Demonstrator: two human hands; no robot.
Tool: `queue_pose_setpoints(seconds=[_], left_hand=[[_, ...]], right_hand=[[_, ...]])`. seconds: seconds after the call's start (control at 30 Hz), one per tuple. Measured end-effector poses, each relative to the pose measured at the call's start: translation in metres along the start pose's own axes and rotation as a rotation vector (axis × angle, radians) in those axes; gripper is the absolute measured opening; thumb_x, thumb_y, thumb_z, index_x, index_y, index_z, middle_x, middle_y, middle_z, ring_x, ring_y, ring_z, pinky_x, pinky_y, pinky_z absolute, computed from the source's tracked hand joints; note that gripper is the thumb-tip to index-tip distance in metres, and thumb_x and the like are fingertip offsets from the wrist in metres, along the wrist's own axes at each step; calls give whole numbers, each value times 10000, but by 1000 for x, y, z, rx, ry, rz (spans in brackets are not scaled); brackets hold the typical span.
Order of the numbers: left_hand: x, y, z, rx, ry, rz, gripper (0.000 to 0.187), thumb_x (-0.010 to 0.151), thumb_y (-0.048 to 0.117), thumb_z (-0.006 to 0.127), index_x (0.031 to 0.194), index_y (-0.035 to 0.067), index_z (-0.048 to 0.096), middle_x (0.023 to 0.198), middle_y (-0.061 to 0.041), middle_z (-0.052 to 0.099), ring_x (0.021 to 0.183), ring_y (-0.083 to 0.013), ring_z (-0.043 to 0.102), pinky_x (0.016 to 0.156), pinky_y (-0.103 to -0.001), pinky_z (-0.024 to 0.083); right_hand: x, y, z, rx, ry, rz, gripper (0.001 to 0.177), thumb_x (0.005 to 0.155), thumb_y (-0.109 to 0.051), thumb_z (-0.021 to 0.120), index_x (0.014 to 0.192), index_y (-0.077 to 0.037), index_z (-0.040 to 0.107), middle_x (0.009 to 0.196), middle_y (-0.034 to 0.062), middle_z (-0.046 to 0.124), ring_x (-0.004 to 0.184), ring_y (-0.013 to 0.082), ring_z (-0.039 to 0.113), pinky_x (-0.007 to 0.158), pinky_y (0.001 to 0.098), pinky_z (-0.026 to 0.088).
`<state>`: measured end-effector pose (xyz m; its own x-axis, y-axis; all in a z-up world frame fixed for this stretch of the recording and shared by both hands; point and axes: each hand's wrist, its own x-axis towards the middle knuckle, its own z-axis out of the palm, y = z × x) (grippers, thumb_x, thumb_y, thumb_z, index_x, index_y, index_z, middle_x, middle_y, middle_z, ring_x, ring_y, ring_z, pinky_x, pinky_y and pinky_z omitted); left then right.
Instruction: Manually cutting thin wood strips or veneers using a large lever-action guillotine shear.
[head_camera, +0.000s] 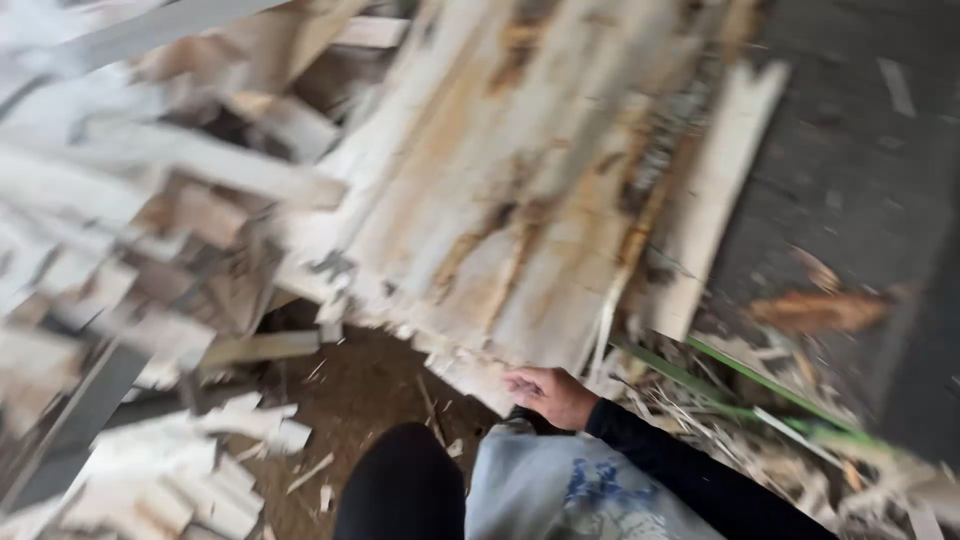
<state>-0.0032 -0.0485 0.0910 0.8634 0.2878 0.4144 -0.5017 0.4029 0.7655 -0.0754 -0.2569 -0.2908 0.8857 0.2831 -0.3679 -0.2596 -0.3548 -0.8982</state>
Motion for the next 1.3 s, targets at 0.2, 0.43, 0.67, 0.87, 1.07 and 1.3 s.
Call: queue_pose_setpoints(seconds=[0.2, 0.43, 0.67, 0.87, 1.07, 1.3], left_hand=[[-1, 5, 69, -68, -223, -146, 705, 1066, 182, 643, 1650, 46, 271, 1651, -181, 380, 1513, -345, 406, 1272, -478, 375], [4, -25, 127, 16, -378, -190, 710, 1046, 168, 653, 1635, 37, 279, 1636, -203, 397, 1488, -351, 440, 1243, -466, 396], [-19, 34, 175, 149, -470, -170, 714, 1026, 154, 664, 1620, 29, 287, 1620, -225, 414, 1463, -356, 474, 1214, -453, 416], [-48, 27, 185, 299, -515, -172, 718, 1009, 142, 673, 1608, 22, 295, 1607, -244, 428, 1442, -360, 503, 1190, -442, 434], [-91, -29, 156, 429, -513, -140, 722, 992, 130, 682, 1595, 14, 302, 1593, -263, 443, 1421, -365, 532, 1165, -432, 451], [-230, -216, 28, 599, -595, -159, 661, 980, 133, 680, 1555, 18, 374, 1540, -271, 500, 1388, -389, 556, 1136, -432, 468]], right_hand=[[-40, 14, -39, 57, 535, 81, 381, 955, -96, 636, 1334, -66, 627, 1056, 54, 743, 922, 136, 693, 837, 276, 575], [-80, 94, -84, -44, 1183, 225, 475, 895, -90, 703, 1347, -74, 560, 1123, 101, 675, 896, 181, 686, 755, 327, 605], [-96, 143, -102, -70, 1100, 270, 486, 895, -97, 739, 1350, -80, 570, 1137, 101, 696, 966, 209, 692, 840, 353, 581], [-85, 169, -115, -205, 1258, 213, 663, 914, -119, 774, 1493, -35, 462, 1320, 160, 583, 1114, 268, 627, 936, 420, 541], [-66, 190, -162, -22, 1208, 314, 669, 859, -179, 795, 1447, -11, 522, 1158, 134, 686, 958, 220, 674, 832, 391, 577], [-58, 161, -203, 536, 1004, 415, 605, 878, -244, 825, 1306, 95, 565, 1095, 143, 646, 868, 228, 673, 585, 351, 606]])
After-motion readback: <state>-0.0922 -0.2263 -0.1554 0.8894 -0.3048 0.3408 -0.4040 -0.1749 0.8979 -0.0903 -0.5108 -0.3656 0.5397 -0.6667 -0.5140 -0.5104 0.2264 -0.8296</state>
